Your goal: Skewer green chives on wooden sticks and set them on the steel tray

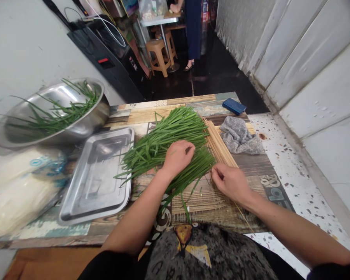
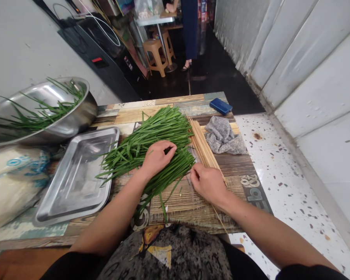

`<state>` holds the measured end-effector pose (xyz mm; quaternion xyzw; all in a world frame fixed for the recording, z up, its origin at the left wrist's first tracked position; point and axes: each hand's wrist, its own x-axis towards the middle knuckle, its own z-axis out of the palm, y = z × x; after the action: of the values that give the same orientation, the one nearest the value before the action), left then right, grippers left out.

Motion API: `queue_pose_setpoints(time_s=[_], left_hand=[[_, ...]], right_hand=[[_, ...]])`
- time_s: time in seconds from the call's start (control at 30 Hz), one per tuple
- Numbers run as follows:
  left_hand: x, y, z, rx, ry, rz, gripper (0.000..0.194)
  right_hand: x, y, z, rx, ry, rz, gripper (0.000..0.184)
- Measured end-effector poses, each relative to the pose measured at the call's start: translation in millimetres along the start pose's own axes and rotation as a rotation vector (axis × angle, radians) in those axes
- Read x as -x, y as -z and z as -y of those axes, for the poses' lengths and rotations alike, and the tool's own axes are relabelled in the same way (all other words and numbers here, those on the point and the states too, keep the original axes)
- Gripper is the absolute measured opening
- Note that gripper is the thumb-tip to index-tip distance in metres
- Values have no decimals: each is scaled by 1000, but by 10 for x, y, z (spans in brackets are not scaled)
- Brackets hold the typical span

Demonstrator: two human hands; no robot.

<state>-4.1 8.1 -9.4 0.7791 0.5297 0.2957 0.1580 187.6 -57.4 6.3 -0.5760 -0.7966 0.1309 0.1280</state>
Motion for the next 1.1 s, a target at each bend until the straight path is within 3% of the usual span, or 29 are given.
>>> queue_pose_setpoints(time_s=[1.1], left_hand=[[23, 38, -47, 13, -14, 51, 20]], right_hand=[[2, -14, -13, 6, 8, 8, 29]])
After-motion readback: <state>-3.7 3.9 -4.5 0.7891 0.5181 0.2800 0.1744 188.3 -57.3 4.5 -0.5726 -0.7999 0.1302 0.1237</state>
